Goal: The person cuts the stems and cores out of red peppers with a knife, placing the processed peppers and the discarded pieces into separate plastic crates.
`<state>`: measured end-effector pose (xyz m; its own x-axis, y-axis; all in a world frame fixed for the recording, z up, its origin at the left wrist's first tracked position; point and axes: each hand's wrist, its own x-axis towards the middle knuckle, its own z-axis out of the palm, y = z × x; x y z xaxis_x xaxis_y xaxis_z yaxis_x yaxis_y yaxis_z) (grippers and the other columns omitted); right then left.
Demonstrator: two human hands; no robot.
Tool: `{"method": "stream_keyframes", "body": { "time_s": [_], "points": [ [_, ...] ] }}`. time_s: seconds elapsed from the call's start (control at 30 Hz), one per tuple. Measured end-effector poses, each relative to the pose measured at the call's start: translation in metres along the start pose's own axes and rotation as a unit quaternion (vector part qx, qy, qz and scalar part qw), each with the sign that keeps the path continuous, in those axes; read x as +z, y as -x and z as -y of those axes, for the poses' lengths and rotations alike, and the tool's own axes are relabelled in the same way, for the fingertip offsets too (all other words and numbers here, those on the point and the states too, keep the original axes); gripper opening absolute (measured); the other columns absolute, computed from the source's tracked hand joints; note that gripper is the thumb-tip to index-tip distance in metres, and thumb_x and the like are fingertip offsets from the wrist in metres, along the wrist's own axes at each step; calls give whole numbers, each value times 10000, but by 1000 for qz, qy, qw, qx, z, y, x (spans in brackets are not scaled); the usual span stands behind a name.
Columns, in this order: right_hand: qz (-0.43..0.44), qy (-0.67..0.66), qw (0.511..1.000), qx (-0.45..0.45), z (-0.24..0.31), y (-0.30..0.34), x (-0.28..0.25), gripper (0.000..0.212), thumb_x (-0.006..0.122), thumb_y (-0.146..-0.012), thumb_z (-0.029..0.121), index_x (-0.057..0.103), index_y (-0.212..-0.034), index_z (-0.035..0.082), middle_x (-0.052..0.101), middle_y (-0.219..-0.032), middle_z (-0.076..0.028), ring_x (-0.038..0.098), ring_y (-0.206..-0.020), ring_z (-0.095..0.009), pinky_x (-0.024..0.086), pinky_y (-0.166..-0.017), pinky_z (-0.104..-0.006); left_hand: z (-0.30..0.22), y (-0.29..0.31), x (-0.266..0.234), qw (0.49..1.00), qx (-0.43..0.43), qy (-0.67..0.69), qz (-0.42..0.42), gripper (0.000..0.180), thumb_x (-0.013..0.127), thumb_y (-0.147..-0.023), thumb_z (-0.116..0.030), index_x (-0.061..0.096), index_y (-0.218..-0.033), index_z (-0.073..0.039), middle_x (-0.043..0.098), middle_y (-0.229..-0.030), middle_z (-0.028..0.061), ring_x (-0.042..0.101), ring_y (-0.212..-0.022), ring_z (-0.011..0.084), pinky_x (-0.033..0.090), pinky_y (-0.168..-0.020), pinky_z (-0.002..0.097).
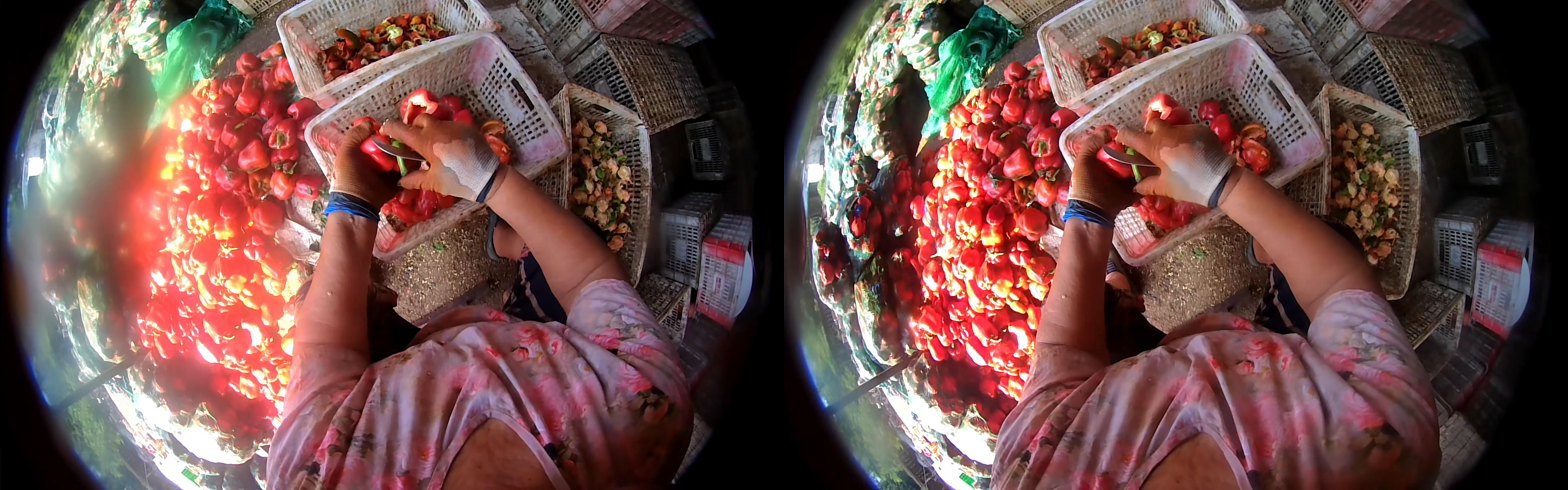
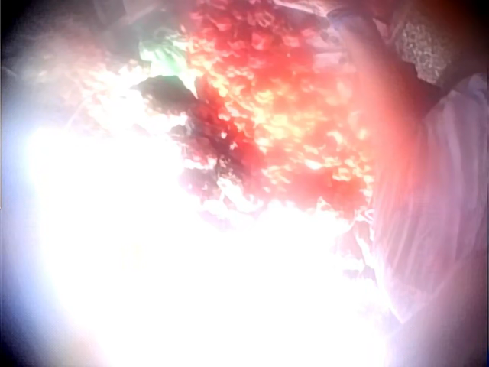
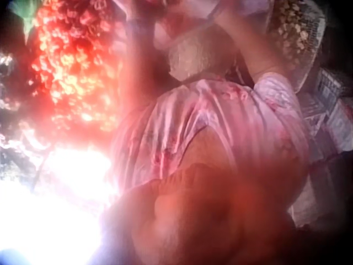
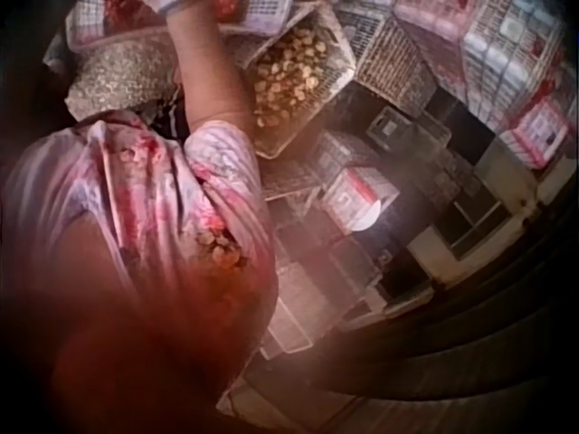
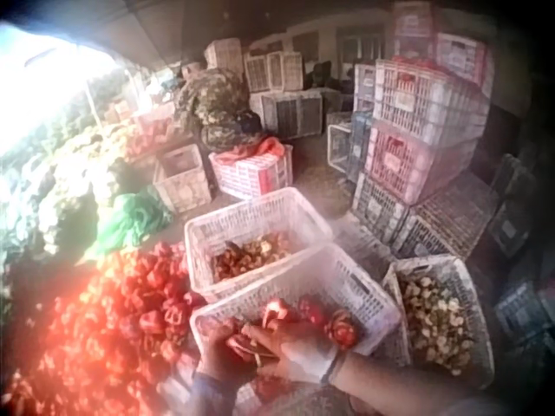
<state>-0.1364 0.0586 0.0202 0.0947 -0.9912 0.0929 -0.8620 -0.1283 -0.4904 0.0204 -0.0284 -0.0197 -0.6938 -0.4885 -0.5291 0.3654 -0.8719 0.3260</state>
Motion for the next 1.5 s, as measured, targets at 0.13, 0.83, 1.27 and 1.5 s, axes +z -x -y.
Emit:
{"method": "stream_keyframes", "body": {
  "time_s": [0.13,0.83,1.27,1.5],
  "points": [
    [-48,16,999,-6,-4,0,12,706,810,-714,388,530,-1324,168,626,-1106,-149,661,-920,-337,536,-766,-431,1,-11,-19,999,29,21,2,498,634,-795,-302,543,-1226,-68,586,-1263,161,542,-1172,380,383,-1044,591],
    [-418,-448,706,355,-83,10,-41,259,630,-902,279,672,-1014,50,599,-762,-50,529,-527,-156,461,-461,-322,16,-12,27,978,56,-198,-6,614,698,-882,-416,504,-1307,-18,606,-1120,210,636,-965,360,538,-767,534],
    [-348,-442,684,465,-75,-3,-20,289,661,-880,388,568,-832,118,499,-610,-8,493,-515,-141,424,-526,-292,-134,-44,-326,548,186,-621,-528,768,796,-708,-395,523,-1343,-61,524,-1376,231,545,-1244,343,459,-1011,444],
    [-316,-384,730,468,-55,-32,14,374,531,-956,390,651,-1135,83,490,-694,-7,463,-577,-116,395,-574,-260,-176,-73,-395,371,-68,-846,-377,865,702,-778,-589,368,-1436,-138,400,-1495,185,529,-1277,354,475,-998,470]
  ]
}}
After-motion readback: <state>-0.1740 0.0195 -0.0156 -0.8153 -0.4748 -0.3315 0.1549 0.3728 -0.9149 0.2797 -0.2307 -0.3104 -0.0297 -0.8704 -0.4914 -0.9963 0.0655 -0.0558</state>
